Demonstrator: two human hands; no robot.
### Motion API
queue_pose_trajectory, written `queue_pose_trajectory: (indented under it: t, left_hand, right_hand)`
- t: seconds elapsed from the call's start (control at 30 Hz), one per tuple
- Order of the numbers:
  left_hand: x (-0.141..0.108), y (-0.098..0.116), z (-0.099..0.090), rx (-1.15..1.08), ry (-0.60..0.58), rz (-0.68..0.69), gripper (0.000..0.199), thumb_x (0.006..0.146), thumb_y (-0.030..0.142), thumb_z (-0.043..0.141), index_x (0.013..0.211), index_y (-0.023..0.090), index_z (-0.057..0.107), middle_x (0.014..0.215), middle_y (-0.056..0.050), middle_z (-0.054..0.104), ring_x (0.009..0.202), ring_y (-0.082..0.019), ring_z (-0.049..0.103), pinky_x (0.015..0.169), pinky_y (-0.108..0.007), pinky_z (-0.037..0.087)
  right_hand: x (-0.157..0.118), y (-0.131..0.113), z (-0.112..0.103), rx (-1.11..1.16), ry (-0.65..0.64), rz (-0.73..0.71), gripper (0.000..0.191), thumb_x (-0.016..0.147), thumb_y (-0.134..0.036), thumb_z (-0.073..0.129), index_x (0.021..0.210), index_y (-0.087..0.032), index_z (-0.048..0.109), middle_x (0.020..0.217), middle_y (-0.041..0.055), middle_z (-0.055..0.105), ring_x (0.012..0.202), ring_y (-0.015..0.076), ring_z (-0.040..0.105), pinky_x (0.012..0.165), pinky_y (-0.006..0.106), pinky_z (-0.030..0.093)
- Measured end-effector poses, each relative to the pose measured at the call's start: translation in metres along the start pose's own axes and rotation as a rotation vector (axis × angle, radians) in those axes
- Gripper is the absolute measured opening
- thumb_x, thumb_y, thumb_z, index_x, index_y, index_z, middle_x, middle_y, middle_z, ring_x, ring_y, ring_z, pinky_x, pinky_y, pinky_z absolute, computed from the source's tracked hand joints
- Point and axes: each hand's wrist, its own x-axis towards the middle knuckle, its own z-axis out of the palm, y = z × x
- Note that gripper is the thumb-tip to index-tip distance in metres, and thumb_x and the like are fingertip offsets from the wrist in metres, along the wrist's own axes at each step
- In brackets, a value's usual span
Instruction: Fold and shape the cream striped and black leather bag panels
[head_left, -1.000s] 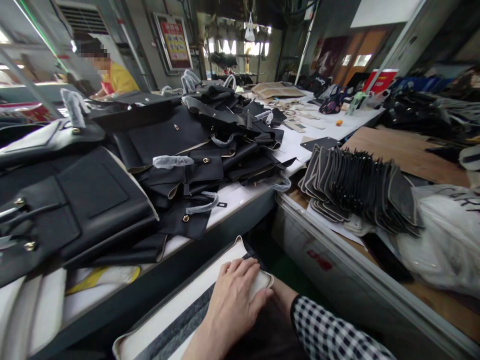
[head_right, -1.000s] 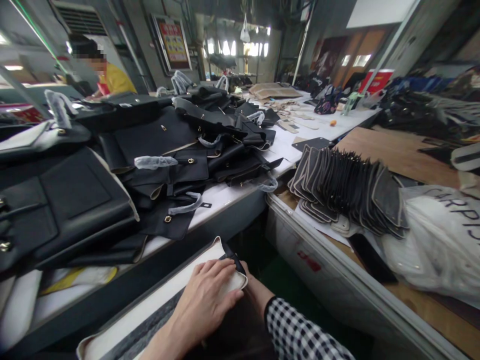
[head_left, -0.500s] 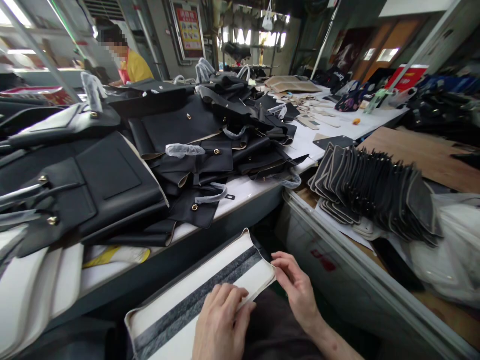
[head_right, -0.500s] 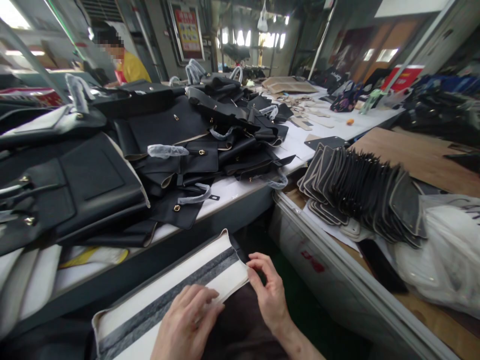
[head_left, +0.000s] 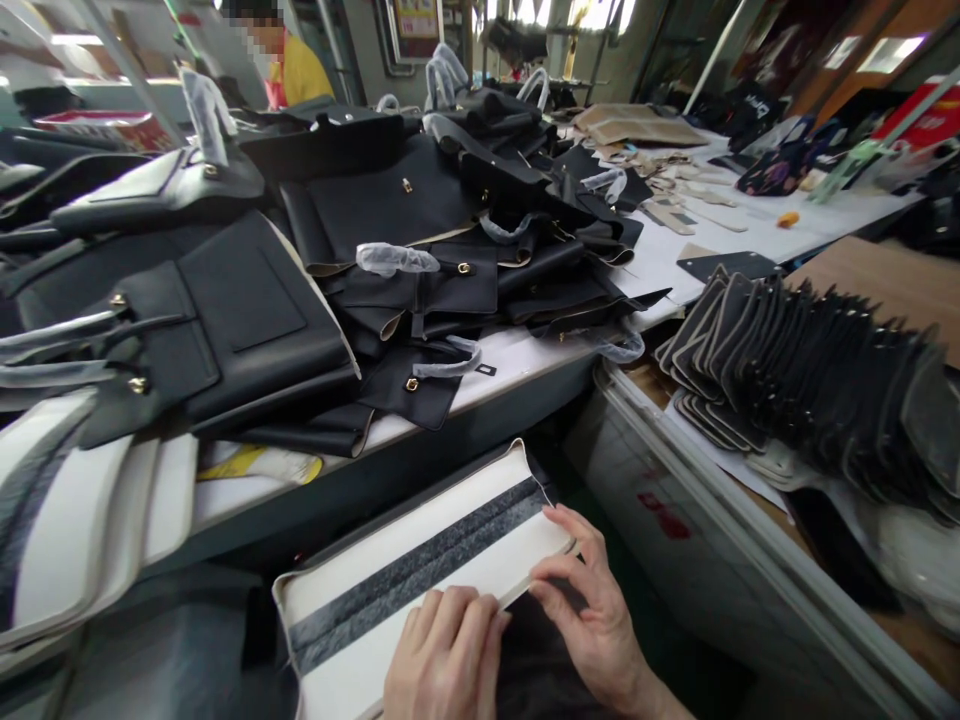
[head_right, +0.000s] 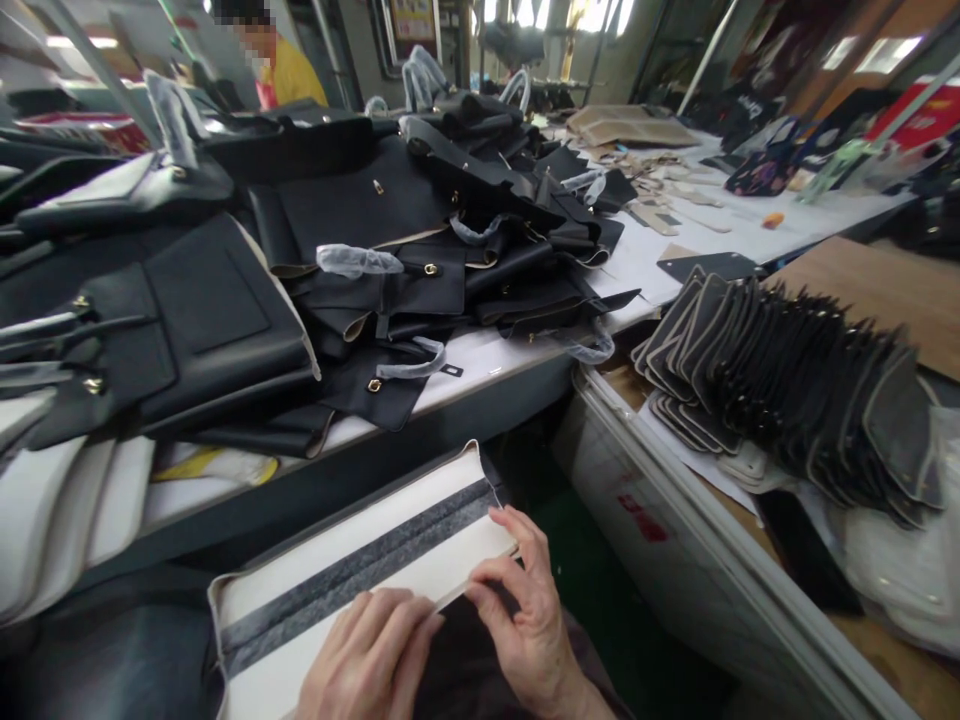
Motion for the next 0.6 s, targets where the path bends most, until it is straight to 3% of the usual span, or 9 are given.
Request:
queue_pose_trajectory:
  t: [0.2,0.6]
  left_hand:
    - [0.002,0.009,0.010,-0.069,0.103,-0.157,0.014,0.096,0.018,0.048,0.085,0.023,0.055,0.081,-0.001,0.058,0.076,-0.019,0.052,0.072,-0.034,0.036]
    - [0.013,0.011,0.013,0.137,0.045,-0.190,0.017,0.096,0.023,0.046,0.079,0.022,0.047,0.072,-0.001,0.051,0.070,-0.021,0.049,0.068,-0.035,0.034]
  right_hand:
    - [0.003,0.002,0.006,-0.060,-0.013,0.005,0.008,0.094,-0.025,0.059,0.086,-0.024,0.061,0.138,0.0072,0.048,0.134,0.0317,0.036,0.106,0.056,0.039]
    - [0.005,0.000,0.017,-0.120,0.062,0.031,0.007,0.092,-0.020,0.057,0.087,-0.023,0.053,0.135,0.0089,0.051,0.133,0.0321,0.036,0.103,0.055,0.040]
